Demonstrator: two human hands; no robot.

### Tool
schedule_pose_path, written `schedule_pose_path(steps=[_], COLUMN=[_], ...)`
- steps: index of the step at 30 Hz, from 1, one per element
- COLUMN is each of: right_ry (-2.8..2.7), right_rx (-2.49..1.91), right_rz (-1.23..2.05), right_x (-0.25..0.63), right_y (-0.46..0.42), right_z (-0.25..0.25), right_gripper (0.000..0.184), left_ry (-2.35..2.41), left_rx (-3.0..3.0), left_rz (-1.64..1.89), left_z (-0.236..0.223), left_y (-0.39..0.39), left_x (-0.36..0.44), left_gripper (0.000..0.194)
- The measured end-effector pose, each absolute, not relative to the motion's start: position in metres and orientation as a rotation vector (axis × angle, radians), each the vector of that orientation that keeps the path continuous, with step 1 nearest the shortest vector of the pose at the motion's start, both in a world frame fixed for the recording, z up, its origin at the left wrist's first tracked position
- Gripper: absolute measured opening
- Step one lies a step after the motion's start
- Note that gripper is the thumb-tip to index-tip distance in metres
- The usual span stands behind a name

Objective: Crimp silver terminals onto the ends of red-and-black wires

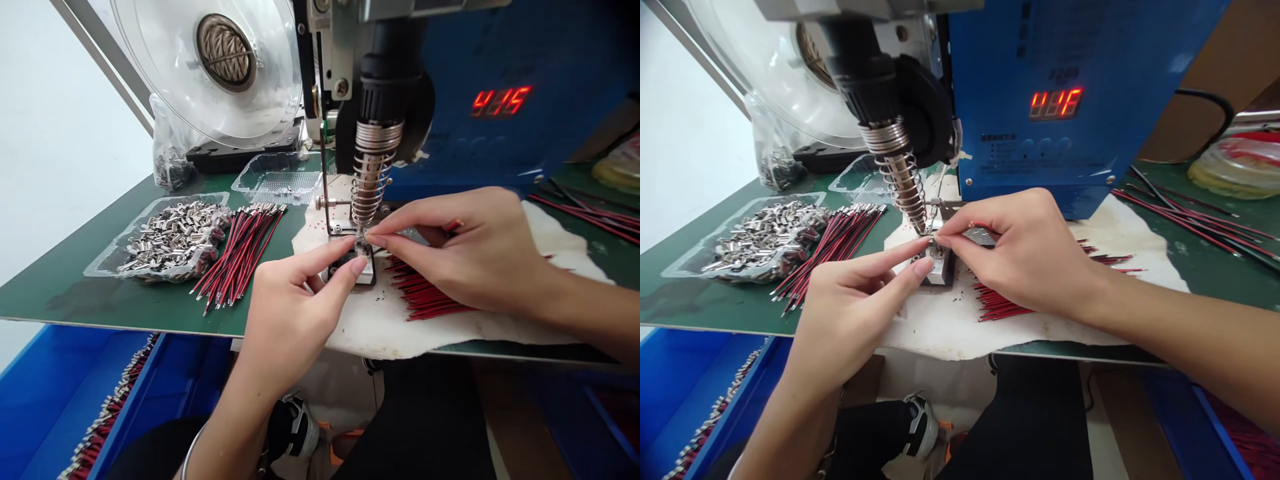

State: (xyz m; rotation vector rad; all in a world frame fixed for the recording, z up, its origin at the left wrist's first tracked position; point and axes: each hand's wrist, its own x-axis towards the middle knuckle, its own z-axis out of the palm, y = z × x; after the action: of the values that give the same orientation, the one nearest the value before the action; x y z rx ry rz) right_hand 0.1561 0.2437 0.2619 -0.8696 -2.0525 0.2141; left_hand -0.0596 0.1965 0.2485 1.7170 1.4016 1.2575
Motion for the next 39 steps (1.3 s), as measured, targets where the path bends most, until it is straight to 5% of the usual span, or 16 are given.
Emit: schedule_pose_path(steps=[39], right_ry=[-2.055], right_rx=[-0.7], right_rz=[0.125], right_x=[0.154], right_y=[0.237], right_z=[0.266], right_gripper=[0.015], left_ry=[1.317], left_rx=[1.664], left_rz=[1.401], left_z=[0.249], left_y=[0.199], left_x=[-0.064], left_gripper=[0.015])
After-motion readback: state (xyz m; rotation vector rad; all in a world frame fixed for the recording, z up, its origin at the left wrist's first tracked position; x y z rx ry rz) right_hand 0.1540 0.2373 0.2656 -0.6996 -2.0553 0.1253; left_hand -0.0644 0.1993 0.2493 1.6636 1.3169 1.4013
